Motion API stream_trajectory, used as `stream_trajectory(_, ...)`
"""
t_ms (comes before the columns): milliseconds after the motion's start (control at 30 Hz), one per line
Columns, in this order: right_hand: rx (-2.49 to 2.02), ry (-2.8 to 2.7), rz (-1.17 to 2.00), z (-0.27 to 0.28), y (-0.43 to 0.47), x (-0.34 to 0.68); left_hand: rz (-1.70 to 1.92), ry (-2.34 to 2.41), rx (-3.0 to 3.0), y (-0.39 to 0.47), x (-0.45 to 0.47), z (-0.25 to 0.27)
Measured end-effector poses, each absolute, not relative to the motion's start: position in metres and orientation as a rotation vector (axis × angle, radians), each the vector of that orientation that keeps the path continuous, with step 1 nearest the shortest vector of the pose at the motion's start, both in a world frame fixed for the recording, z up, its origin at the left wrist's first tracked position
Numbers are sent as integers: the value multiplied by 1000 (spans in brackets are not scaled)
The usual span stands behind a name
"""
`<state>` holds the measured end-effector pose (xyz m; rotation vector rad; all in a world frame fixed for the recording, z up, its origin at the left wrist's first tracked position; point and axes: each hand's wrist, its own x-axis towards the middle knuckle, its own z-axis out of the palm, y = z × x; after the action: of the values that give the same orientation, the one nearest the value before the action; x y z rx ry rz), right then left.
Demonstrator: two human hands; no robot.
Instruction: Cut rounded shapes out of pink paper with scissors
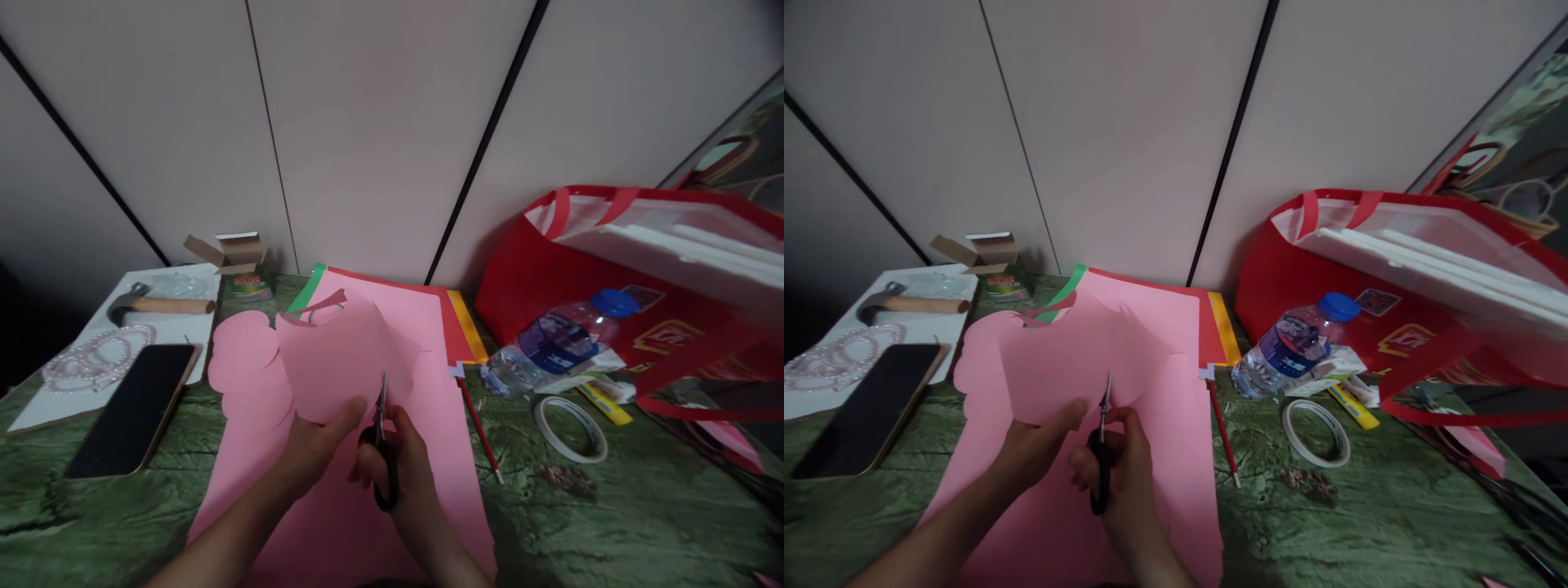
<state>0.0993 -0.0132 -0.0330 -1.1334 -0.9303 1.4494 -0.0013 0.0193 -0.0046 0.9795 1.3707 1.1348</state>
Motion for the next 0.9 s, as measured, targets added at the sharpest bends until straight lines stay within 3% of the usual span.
stream_trajectory(467,-1133,-951,1435,-37,-15,97,1054,1225,1022,22,-8,-15)
stream_trajectory(900,-1215,-920,1381,-39,-17,91,1250,1365,1024,23,-9,-25)
